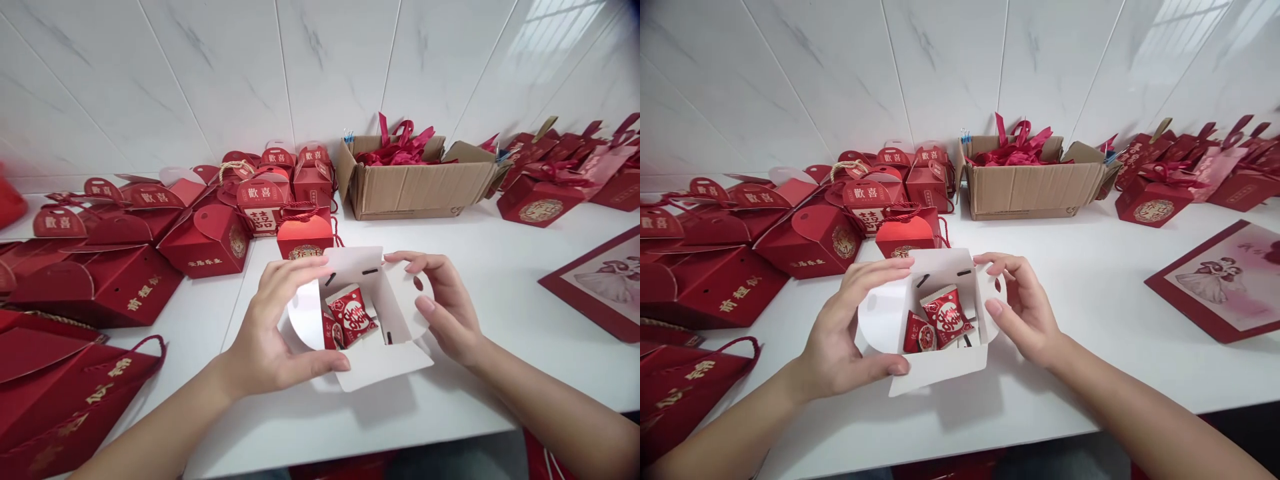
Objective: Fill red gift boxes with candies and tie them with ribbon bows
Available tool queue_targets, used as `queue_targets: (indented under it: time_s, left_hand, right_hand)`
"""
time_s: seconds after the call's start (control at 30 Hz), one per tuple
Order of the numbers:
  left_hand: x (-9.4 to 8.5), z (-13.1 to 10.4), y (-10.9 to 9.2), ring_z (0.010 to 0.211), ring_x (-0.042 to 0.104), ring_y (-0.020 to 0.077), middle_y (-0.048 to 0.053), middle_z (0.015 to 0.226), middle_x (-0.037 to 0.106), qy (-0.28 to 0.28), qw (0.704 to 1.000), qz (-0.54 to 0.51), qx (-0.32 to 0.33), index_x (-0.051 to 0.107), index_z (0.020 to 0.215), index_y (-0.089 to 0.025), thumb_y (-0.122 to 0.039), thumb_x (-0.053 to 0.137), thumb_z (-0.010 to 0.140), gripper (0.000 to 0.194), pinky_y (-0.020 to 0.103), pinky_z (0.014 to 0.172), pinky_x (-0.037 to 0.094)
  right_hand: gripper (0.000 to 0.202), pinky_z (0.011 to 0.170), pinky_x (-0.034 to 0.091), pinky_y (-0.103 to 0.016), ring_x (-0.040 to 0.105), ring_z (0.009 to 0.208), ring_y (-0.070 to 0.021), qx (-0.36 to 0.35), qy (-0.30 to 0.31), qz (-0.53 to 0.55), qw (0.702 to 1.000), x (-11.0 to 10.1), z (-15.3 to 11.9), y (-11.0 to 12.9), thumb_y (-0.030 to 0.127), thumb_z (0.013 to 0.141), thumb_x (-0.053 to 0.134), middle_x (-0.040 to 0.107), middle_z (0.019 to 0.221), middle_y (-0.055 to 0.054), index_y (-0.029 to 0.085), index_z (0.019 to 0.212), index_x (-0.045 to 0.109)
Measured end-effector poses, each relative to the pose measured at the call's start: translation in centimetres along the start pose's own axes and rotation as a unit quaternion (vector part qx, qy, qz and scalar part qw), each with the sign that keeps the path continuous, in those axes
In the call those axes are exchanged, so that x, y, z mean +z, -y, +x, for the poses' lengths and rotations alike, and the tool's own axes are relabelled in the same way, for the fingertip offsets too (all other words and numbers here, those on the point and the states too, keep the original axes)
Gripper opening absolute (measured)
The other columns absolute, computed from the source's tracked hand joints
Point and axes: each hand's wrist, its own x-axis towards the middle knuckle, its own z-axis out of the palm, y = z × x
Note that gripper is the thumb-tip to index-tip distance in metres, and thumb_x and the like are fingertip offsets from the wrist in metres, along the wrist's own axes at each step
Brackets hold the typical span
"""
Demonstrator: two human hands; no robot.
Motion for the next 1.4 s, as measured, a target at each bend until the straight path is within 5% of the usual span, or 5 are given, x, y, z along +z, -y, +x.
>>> queue_targets:
  time_s: [0.27, 0.53, 0.83, 1.4]
  left_hand:
    - [0.5, -0.3, 0.7, 0.118, 0.052, 0.0346, 0.016, 0.136, 0.049, -0.020, 0.998, -0.058, -0.026, 0.026, 0.146, -0.029, -0.059, 0.081, 0.051, 0.114, 0.053, 0.101, 0.040]
    - [0.9, -0.4, 0.6, 0.124, 0.048, 0.0366, 0.019, 0.140, 0.043, -0.030, 0.996, -0.085, -0.029, 0.018, 0.148, -0.026, -0.056, 0.085, 0.045, 0.126, 0.053, 0.102, 0.040]
    - [1.9, -1.2, 1.4, 0.134, 0.036, 0.0346, 0.018, 0.142, 0.041, -0.015, 0.975, -0.211, -0.074, -0.003, 0.149, -0.029, -0.052, 0.085, 0.049, 0.135, 0.057, 0.114, 0.022]
    - [1.9, -1.4, 1.5, 0.138, 0.032, 0.0347, 0.015, 0.150, 0.029, 0.027, 0.965, -0.241, -0.099, 0.016, 0.148, -0.030, -0.053, 0.083, 0.054, 0.118, 0.052, 0.113, 0.027]
  right_hand:
    - [0.021, 0.081, 0.045, -0.038, 0.056, 0.106, -0.0244, -0.017, 0.014, -0.019, 1.000, -0.3, 0.3, -0.5, 0.039, 0.087, 0.053, 0.062, 0.117, -0.010, 0.024, 0.091, 0.039]
    - [0.023, 0.084, 0.043, -0.042, 0.054, 0.112, -0.0263, -0.013, 0.040, -0.001, 0.999, -0.4, 0.2, -0.4, 0.041, 0.087, 0.052, 0.059, 0.125, -0.012, 0.024, 0.091, 0.037]
    - [0.025, 0.086, 0.043, -0.044, 0.054, 0.112, -0.0266, -0.014, 0.047, -0.011, 0.999, -0.4, 0.3, -0.3, 0.045, 0.088, 0.051, 0.056, 0.128, -0.013, 0.024, 0.091, 0.036]
    - [0.019, 0.094, 0.042, -0.044, 0.050, 0.119, -0.0257, -0.006, 0.065, 0.024, 0.998, -0.5, 0.0, -0.4, 0.036, 0.090, 0.050, 0.052, 0.130, -0.012, 0.025, 0.095, 0.036]
